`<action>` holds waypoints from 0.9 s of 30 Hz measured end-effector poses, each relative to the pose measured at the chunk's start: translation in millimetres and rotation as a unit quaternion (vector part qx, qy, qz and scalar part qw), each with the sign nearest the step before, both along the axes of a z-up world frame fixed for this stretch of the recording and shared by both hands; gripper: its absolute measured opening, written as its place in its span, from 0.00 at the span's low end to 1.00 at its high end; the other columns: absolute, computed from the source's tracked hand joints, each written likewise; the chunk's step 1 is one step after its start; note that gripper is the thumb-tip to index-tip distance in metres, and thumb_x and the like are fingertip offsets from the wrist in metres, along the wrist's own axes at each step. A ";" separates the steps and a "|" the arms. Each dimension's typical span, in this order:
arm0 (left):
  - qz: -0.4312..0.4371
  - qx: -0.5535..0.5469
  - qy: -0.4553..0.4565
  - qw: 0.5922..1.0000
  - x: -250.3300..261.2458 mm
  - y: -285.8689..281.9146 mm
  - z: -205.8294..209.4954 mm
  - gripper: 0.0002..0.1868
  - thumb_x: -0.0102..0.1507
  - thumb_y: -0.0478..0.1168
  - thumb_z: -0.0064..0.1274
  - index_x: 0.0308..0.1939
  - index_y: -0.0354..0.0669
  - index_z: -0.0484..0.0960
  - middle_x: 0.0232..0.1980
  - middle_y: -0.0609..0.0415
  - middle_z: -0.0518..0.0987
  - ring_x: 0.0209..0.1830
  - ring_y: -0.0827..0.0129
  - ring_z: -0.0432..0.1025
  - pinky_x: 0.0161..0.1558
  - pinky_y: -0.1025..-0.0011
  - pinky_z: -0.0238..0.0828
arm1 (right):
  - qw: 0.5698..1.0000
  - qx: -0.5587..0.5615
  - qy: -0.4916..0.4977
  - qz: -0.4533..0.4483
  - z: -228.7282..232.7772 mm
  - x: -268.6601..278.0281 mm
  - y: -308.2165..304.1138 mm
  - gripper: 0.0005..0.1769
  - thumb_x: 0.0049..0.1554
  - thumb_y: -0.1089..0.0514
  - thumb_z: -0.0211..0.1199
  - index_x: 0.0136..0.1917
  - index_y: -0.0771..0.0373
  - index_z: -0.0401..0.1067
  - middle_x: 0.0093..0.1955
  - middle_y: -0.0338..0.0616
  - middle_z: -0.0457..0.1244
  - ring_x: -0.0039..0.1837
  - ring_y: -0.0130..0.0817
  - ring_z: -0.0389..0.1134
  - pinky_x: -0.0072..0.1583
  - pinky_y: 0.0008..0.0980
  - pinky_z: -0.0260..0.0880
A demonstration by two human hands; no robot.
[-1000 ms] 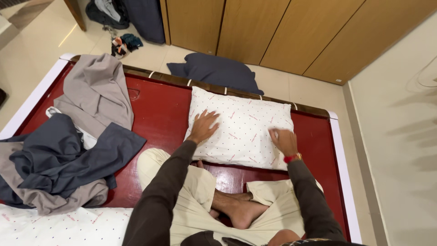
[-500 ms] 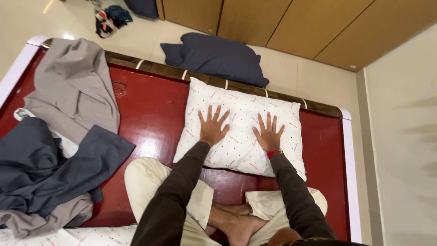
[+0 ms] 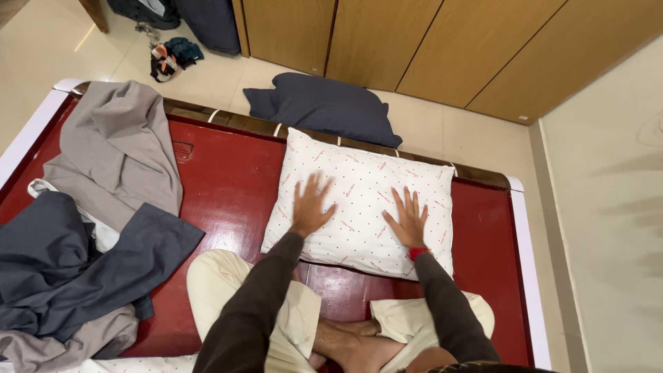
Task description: The person removes a dark pillowcase from a pillow and replaces it with a light-colored pillowcase.
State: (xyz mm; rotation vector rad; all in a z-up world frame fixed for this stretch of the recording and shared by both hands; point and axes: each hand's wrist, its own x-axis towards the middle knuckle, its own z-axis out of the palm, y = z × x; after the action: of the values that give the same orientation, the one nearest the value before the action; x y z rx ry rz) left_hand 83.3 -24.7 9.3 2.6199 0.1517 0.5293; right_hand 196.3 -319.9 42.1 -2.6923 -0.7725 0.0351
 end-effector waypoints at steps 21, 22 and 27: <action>-0.021 -0.613 -0.210 0.762 -51.3 83.0 59.4 0.14 0.57 0.32 0.52 0.47 0.34 0.79 0.49 0.51 0.80 0.47 0.64 0.75 0.50 0.69 0.76 | 0.736 0.626 0.230 -0.114 55.9 6.5 -157.0 0.27 0.54 0.70 0.57 0.67 0.62 0.71 0.69 0.45 0.64 0.69 0.41 0.66 0.71 0.43 0.66; -0.020 -0.626 -0.179 0.759 -57.9 86.1 57.5 0.12 0.60 0.33 0.52 0.47 0.34 0.77 0.52 0.51 0.79 0.51 0.65 0.74 0.53 0.68 0.75 | 0.778 0.577 0.229 -0.096 59.8 7.6 -165.1 0.29 0.54 0.71 0.56 0.69 0.62 0.71 0.71 0.45 0.64 0.71 0.41 0.65 0.72 0.43 0.66; 0.061 -0.579 0.005 0.813 -86.7 101.6 5.6 0.17 0.66 0.37 0.49 0.59 0.39 0.76 0.63 0.47 0.78 0.63 0.59 0.72 0.64 0.65 0.70 | 0.844 0.299 0.405 -0.184 55.3 -22.6 -166.7 0.23 0.65 0.53 0.54 0.71 0.59 0.69 0.77 0.44 0.60 0.77 0.39 0.58 0.68 0.48 0.60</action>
State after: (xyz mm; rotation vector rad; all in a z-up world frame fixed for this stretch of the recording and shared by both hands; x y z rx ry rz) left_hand -3.4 76.8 14.9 1.4082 0.4759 0.2950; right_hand 173.7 -486.6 97.3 -1.8885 0.0237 0.6692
